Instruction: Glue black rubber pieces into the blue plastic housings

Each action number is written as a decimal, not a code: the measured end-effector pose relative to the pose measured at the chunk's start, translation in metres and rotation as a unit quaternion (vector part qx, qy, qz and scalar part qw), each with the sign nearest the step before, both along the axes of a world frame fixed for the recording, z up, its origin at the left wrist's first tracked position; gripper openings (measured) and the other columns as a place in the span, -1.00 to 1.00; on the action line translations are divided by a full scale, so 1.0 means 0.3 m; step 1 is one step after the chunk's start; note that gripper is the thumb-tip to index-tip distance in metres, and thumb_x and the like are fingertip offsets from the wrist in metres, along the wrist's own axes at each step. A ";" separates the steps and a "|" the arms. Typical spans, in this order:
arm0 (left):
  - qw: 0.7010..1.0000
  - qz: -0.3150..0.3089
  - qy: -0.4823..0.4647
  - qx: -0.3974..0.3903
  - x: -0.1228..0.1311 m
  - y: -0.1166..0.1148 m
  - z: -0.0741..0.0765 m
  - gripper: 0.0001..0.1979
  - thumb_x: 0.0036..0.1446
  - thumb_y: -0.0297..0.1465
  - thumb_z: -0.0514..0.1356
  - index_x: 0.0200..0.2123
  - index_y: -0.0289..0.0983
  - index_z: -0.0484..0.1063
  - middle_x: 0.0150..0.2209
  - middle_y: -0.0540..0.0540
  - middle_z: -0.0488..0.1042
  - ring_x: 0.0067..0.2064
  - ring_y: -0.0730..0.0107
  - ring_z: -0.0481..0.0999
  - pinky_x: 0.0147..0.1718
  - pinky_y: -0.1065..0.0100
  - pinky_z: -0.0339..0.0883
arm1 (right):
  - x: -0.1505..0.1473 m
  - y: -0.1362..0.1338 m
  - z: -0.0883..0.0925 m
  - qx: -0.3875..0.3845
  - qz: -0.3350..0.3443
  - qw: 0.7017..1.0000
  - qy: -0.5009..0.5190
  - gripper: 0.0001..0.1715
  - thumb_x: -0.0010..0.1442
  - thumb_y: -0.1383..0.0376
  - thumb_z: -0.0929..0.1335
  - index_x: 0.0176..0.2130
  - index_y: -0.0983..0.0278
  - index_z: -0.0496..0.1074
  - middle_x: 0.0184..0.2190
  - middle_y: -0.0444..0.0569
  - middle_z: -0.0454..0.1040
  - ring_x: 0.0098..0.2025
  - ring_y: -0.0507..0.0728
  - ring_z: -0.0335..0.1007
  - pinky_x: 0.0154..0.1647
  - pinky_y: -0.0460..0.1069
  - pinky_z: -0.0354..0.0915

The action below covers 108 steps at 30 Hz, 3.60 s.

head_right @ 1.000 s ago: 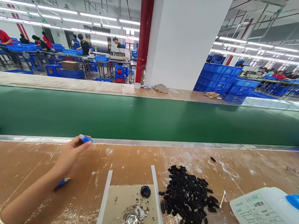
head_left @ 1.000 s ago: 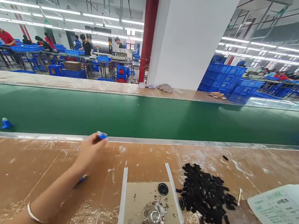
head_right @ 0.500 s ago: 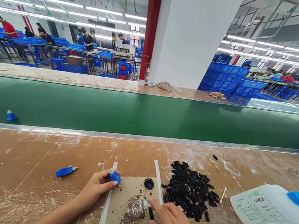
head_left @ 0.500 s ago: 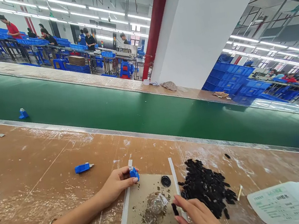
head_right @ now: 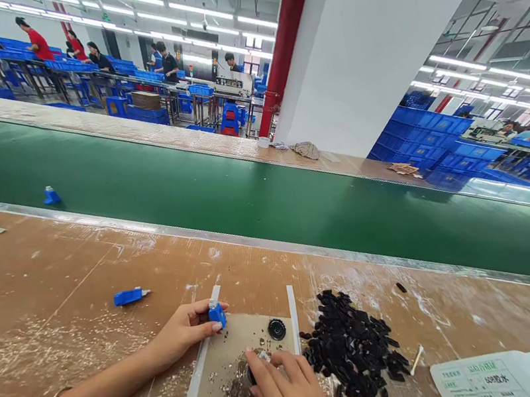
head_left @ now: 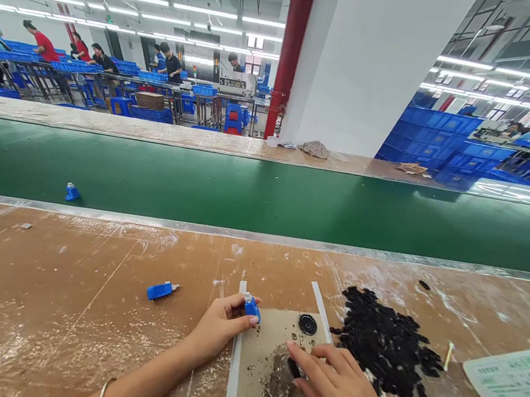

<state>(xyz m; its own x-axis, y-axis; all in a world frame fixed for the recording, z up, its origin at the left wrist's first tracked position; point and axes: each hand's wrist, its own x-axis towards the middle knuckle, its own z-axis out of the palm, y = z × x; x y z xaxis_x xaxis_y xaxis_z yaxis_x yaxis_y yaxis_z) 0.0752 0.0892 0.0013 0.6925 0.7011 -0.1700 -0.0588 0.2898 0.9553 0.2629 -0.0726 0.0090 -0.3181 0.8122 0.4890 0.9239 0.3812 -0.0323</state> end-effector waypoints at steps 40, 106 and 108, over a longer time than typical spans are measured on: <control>0.984 -0.060 -0.111 -0.127 0.011 -0.096 -0.003 -0.56 -0.25 -0.36 0.48 -0.26 -0.33 0.46 -0.36 -0.03 0.51 -0.31 0.47 0.46 -0.25 0.42 0.30 | -0.048 -0.101 -0.129 0.080 -0.118 0.927 0.346 -0.66 0.24 0.26 0.36 0.03 0.14 0.39 -0.24 -0.03 0.52 -0.23 0.13 0.41 -0.22 0.01 0.34; 0.611 0.036 0.514 0.600 -0.164 0.189 0.085 -0.70 0.11 -0.51 -0.05 -0.22 -0.31 0.46 -0.04 -0.31 0.47 0.09 0.00 0.37 0.07 0.03 0.13 | 0.379 -0.037 -0.153 0.030 -0.336 0.932 0.135 -0.30 0.24 -0.21 0.09 -0.34 0.24 0.47 -0.42 0.04 0.51 -0.39 0.26 0.41 -0.32 0.15 0.26; 0.591 0.012 0.584 0.556 -0.231 0.186 0.120 -0.69 0.07 -0.51 -0.03 -0.22 -0.34 0.46 -0.04 -0.34 0.47 0.08 -0.05 0.38 0.05 -0.01 0.14 | 0.402 -0.023 -0.195 0.039 -0.326 0.936 0.130 -0.27 0.22 -0.24 0.07 -0.44 0.22 0.45 -0.52 0.03 0.48 -0.51 0.25 0.39 -0.40 0.16 0.23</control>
